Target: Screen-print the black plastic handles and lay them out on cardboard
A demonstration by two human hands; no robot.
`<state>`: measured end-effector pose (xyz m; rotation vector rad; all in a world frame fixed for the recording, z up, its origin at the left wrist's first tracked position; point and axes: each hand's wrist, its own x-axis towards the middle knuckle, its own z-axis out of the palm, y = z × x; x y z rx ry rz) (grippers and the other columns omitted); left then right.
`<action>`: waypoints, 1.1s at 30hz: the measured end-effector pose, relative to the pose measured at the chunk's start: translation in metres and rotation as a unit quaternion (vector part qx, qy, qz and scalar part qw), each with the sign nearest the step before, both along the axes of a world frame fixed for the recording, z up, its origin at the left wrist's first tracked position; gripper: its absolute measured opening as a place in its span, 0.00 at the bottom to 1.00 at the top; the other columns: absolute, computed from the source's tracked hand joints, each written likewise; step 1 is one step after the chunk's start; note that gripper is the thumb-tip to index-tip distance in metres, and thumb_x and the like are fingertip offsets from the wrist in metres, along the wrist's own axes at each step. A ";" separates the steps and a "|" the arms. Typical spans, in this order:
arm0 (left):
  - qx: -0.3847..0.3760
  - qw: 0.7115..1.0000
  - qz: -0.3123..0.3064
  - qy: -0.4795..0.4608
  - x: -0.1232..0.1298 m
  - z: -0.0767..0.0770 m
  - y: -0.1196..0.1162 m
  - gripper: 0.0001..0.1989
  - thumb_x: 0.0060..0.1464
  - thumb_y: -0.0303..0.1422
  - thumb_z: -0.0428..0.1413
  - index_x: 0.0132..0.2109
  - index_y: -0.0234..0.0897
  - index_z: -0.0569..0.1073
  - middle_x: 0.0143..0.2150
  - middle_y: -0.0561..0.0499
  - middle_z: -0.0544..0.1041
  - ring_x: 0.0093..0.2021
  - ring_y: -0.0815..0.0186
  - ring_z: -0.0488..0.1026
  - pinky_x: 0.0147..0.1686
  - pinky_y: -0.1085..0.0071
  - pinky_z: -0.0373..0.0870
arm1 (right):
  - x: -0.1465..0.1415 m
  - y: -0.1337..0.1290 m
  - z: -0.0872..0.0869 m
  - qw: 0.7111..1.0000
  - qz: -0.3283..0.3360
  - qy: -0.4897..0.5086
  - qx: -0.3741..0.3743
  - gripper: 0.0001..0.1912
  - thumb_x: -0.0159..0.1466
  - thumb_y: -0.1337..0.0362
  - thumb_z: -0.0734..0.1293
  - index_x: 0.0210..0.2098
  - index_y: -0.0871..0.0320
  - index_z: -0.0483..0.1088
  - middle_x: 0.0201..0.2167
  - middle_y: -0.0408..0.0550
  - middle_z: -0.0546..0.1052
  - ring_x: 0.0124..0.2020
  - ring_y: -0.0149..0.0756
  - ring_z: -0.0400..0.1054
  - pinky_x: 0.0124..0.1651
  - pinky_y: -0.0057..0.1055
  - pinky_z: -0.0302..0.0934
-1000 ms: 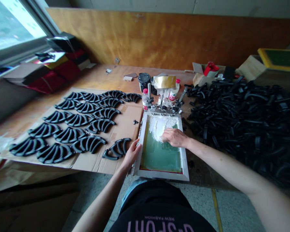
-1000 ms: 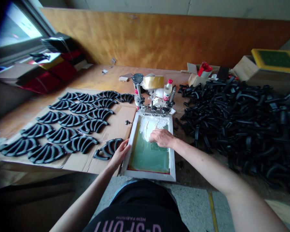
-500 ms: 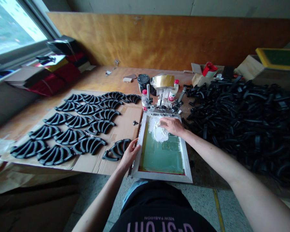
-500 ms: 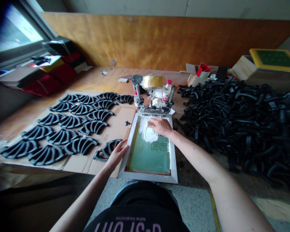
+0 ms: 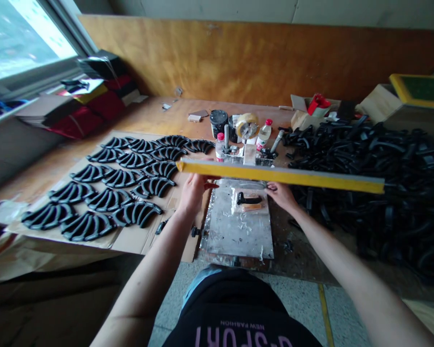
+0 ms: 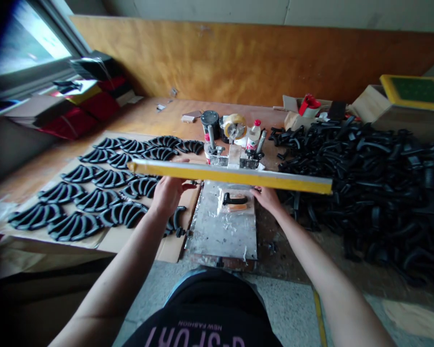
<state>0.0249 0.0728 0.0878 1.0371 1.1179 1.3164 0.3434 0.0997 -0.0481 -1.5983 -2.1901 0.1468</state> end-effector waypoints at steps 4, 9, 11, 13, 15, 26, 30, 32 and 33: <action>-0.007 0.999 0.014 -0.032 0.009 -0.011 0.004 0.26 0.58 0.54 0.48 0.52 0.38 0.68 0.36 0.49 0.77 0.34 0.66 0.76 0.31 0.72 0.70 | -0.038 -0.023 -0.018 0.996 0.074 -0.010 -0.039 0.17 0.60 0.64 0.70 0.49 0.53 0.72 0.44 0.49 0.76 0.47 0.40 0.68 0.52 0.38 0.62; -0.207 0.973 -0.105 -0.011 0.017 -0.068 -0.052 0.31 0.52 0.56 0.54 0.52 0.35 0.69 0.41 0.41 0.80 0.34 0.62 0.77 0.27 0.72 0.70 | -0.069 -0.031 0.014 0.989 0.137 -0.016 -0.057 0.04 0.63 0.65 0.68 0.37 0.55 0.75 0.35 0.47 0.74 0.43 0.39 0.67 0.48 0.35 0.61; -0.270 0.953 -0.129 -0.044 0.018 -0.089 -0.076 0.32 0.52 0.57 0.53 0.51 0.34 0.70 0.43 0.39 0.80 0.36 0.61 0.78 0.28 0.71 0.71 | -0.091 -0.041 0.031 0.982 0.183 -0.021 -0.040 0.04 0.63 0.64 0.68 0.36 0.56 0.75 0.34 0.48 0.73 0.42 0.40 0.66 0.47 0.35 0.61; -0.275 0.953 -0.090 -0.087 0.014 -0.102 -0.093 0.29 0.53 0.56 0.52 0.48 0.34 0.70 0.42 0.40 0.80 0.35 0.63 0.77 0.28 0.72 0.71 | -0.115 -0.054 0.044 0.972 0.231 -0.040 -0.018 0.04 0.63 0.64 0.68 0.36 0.56 0.74 0.34 0.49 0.72 0.41 0.41 0.66 0.44 0.35 0.61; -0.273 0.956 -0.040 -0.098 0.003 -0.110 -0.105 0.26 0.53 0.54 0.55 0.43 0.34 0.70 0.39 0.42 0.80 0.33 0.66 0.76 0.27 0.74 0.70 | -0.137 -0.067 0.052 0.961 0.271 -0.054 -0.010 0.04 0.64 0.63 0.68 0.37 0.57 0.74 0.34 0.49 0.72 0.40 0.40 0.66 0.41 0.34 0.61; -0.280 0.938 0.112 -0.172 -0.016 -0.136 -0.134 0.21 0.49 0.49 0.60 0.36 0.34 0.73 0.30 0.51 0.75 0.30 0.69 0.74 0.25 0.77 0.70 | -0.202 -0.106 0.017 0.962 0.269 0.016 -0.031 0.12 0.70 0.60 0.59 0.42 0.56 0.73 0.35 0.49 0.73 0.41 0.39 0.66 0.43 0.33 0.62; -0.267 0.934 0.213 -0.106 -0.065 -0.160 -0.140 0.23 0.50 0.51 0.56 0.37 0.32 0.74 0.29 0.49 0.75 0.29 0.68 0.74 0.25 0.76 0.69 | -0.226 -0.093 -0.003 0.950 0.301 0.046 -0.065 0.11 0.69 0.62 0.61 0.47 0.55 0.73 0.39 0.49 0.73 0.46 0.38 0.65 0.49 0.33 0.61; -0.282 0.923 0.261 -0.038 -0.100 -0.176 -0.146 0.24 0.53 0.51 0.51 0.38 0.31 0.74 0.33 0.46 0.78 0.30 0.68 0.75 0.26 0.75 0.70 | -0.244 -0.079 -0.011 0.953 0.289 0.036 -0.089 0.11 0.68 0.63 0.62 0.47 0.55 0.73 0.41 0.49 0.73 0.47 0.39 0.64 0.51 0.34 0.61; -0.297 0.914 0.275 -0.003 -0.117 -0.184 -0.148 0.25 0.55 0.51 0.48 0.38 0.31 0.74 0.35 0.44 0.79 0.31 0.68 0.75 0.27 0.75 0.70 | -0.256 -0.072 -0.015 0.954 0.280 0.023 -0.105 0.11 0.68 0.63 0.62 0.47 0.55 0.73 0.42 0.50 0.73 0.47 0.39 0.64 0.51 0.34 0.61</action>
